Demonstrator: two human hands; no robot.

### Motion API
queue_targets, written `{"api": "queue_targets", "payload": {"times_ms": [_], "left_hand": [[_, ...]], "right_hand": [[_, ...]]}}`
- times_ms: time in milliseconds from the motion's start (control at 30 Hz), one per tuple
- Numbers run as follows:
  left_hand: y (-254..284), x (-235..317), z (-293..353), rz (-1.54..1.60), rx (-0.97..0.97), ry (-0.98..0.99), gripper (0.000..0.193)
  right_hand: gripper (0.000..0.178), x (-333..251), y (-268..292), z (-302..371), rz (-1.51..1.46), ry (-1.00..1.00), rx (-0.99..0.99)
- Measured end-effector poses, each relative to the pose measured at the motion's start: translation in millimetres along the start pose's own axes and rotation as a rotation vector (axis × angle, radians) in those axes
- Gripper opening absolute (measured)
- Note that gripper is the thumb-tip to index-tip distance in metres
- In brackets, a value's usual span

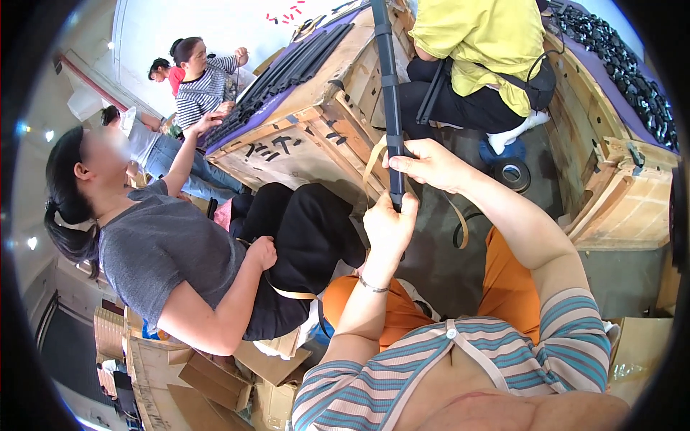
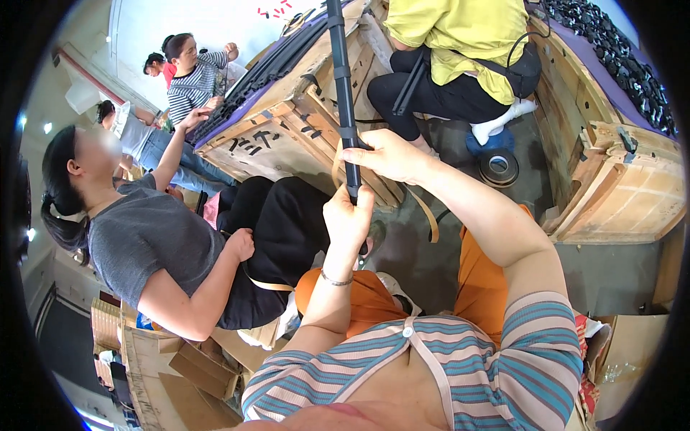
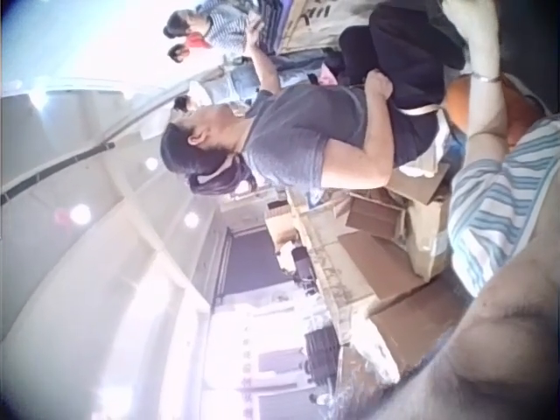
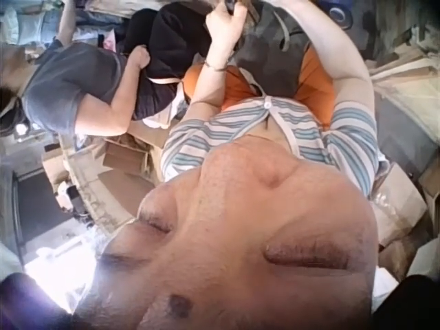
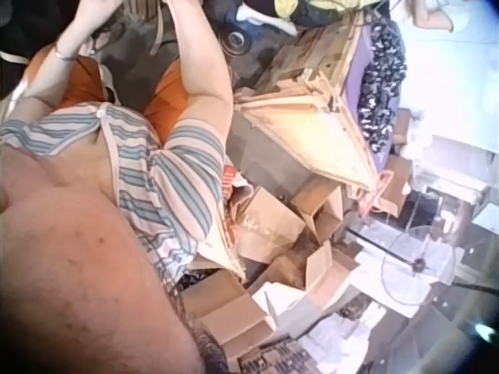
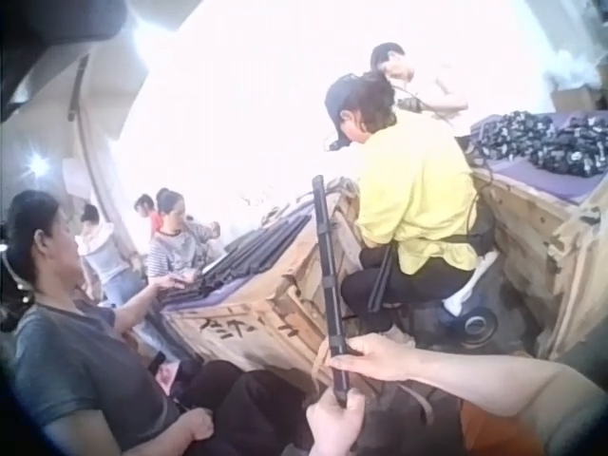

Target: Applying yellow adhesive tape to black plastic strips on an assembly line.

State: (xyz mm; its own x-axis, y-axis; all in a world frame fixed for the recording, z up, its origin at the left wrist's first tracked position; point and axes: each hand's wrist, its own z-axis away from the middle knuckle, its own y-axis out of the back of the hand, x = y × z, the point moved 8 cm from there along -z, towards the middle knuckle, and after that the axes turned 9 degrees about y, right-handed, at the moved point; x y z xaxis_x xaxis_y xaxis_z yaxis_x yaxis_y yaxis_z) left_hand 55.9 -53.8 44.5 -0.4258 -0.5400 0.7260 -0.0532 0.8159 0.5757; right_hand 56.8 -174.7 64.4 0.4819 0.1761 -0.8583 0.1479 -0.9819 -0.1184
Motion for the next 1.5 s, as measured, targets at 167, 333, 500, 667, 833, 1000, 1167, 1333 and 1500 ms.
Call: {"api": "queue_targets", "payload": {"times_ms": [167, 333, 500, 667, 833, 1000, 1167, 1333, 1500], "left_hand": [[-8.1, 4.7, -4.5, -0.072, 0.037, -0.033, 0.026], [-42.4, -10.1, 12.1, 0.538, -0.555, 0.148, 0.013], [-28.9, -15.8, 28.5, 0.932, -0.783, 0.267, 0.022], [-4.8, -18.0, -27.5, 0.815, -0.520, 0.295, 0.024], [33.2, -15.8, -140.0, 0.776, -0.199, 0.214, 0.020], [59.5, -43.8, -257.5, 0.579, 0.069, 0.259, 0.024], [79.8, -80.9, -339.7, 0.555, 0.271, 0.300, 0.025], [97.3, -107.2, -387.9, 0.588, 0.329, 0.407, 0.025], [110.9, -128.2, -422.0, 0.477, 0.450, 0.411, 0.024]], "right_hand": [[0.019, 8.7, 7.7, 2.0, -0.084, -0.085, 0.025], [0.019, -1.4, 17.9, 4.9, -0.114, -0.067, -0.027], [0.024, -7.8, 27.1, 2.6, -0.144, -0.059, 0.018], [0.022, 16.6, 33.2, 4.4, 0.174, -0.171, 0.102], [0.019, 34.0, 22.3, 9.5, 0.230, -0.107, -0.044], [0.021, 39.8, 20.3, 17.6, 0.320, -0.180, -0.110], [0.018, 43.6, 15.7, 21.4, 0.263, -0.340, -0.146], [0.017, 49.3, 13.8, 17.4, 0.246, -0.380, -0.165], [0.017, 53.1, 12.0, 13.7, 0.225, -0.415, -0.173]]}}
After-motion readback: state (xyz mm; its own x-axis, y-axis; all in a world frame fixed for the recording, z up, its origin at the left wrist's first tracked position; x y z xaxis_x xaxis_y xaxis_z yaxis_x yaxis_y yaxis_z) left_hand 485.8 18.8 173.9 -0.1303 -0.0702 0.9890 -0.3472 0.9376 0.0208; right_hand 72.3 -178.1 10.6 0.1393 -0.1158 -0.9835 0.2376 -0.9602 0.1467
